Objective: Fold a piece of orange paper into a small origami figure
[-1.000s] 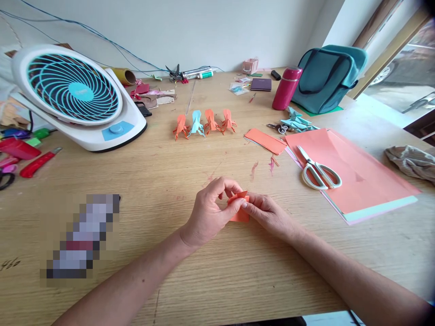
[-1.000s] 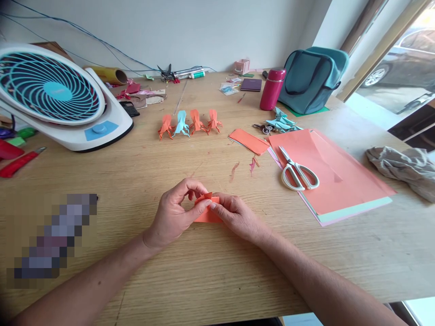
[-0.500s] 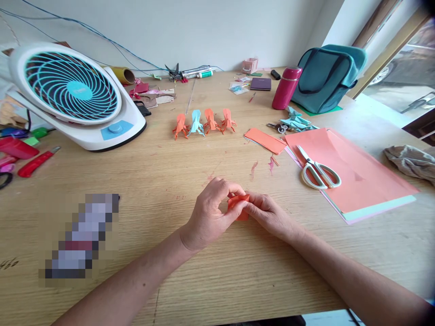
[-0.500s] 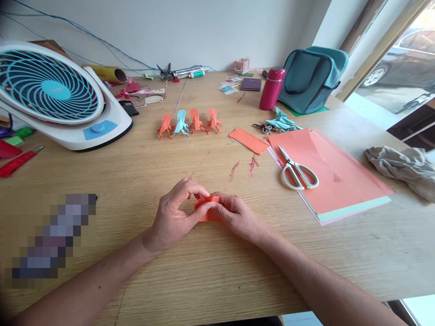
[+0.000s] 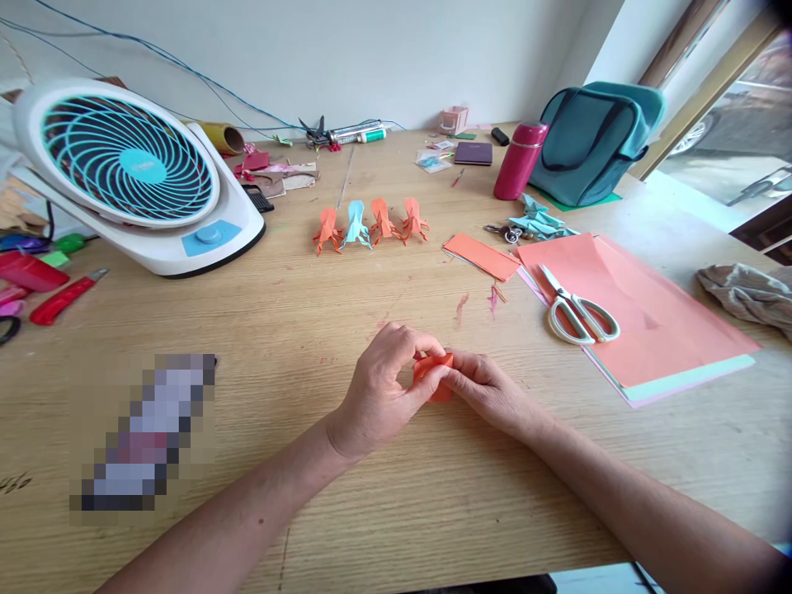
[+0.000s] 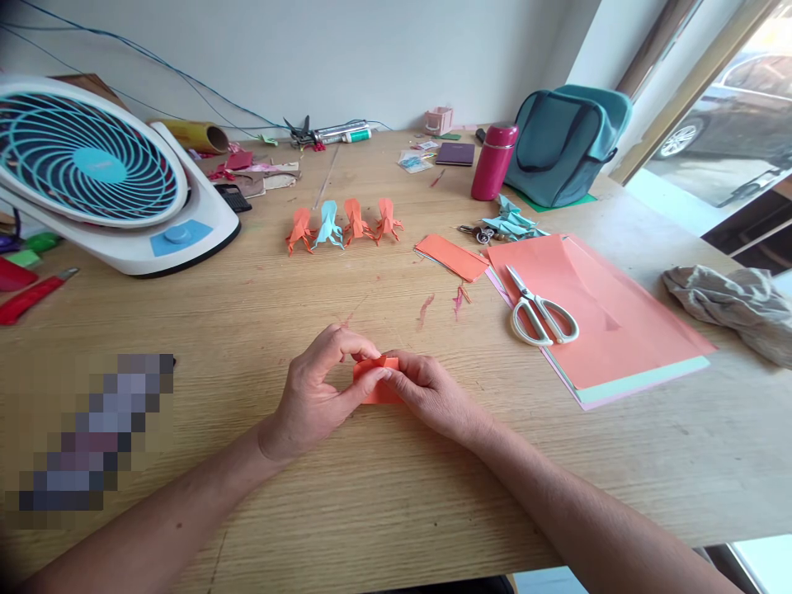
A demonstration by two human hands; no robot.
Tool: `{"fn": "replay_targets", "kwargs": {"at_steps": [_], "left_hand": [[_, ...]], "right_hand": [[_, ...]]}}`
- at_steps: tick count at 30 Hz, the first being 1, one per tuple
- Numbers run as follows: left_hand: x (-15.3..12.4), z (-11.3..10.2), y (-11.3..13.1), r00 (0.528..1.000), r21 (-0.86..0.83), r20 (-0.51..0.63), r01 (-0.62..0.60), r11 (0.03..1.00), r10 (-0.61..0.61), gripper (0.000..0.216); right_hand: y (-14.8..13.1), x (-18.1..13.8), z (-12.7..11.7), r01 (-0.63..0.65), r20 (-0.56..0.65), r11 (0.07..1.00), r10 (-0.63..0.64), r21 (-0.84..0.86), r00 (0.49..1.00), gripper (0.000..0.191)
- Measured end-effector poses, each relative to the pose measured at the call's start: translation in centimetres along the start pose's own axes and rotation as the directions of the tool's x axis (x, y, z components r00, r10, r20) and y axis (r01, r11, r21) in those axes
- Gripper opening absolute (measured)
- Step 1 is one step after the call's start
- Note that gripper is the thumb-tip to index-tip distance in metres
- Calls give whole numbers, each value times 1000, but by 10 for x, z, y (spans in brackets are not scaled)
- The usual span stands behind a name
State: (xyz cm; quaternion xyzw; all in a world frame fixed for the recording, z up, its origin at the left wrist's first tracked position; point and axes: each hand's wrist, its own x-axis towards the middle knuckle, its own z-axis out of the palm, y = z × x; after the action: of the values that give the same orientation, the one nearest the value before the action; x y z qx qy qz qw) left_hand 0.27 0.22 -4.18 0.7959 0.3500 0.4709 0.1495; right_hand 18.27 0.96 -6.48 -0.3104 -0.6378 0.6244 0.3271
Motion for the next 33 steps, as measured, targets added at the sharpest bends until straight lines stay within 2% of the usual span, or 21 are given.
{"fn": "replay_targets", "kwargs": {"at_steps": [14, 19, 22, 26, 29, 33], "left_hand": [[3, -1, 3, 999, -21, 2, 44, 999, -44, 19], [8, -7, 4, 995, -56, 88, 60, 997, -55, 22], [11, -11, 4, 989, -52, 123, 83, 995, -76, 16], [12, -13, -2, 988, -13, 115, 104, 995, -101, 6], [11, -14, -7, 987, 18, 118, 105, 994, -106, 6], [13, -17, -9, 988, 28, 127, 89, 996, -92, 6]], "right_hand": [[4, -2, -1, -8, -11, 1000, 8, 6, 1000, 38], [5, -1, 0, -20, -37, 1000, 20, 14, 999, 41], [5, -1, 0, -29, -71, 1000, 29, 8, 997, 42], [5, -2, 1, -29, -88, 999, 27, -17, 996, 41], [6, -2, 1, -53, -107, 998, 48, -45, 993, 43], [5, -2, 1, -101, -125, 995, 102, 8, 987, 48]]}}
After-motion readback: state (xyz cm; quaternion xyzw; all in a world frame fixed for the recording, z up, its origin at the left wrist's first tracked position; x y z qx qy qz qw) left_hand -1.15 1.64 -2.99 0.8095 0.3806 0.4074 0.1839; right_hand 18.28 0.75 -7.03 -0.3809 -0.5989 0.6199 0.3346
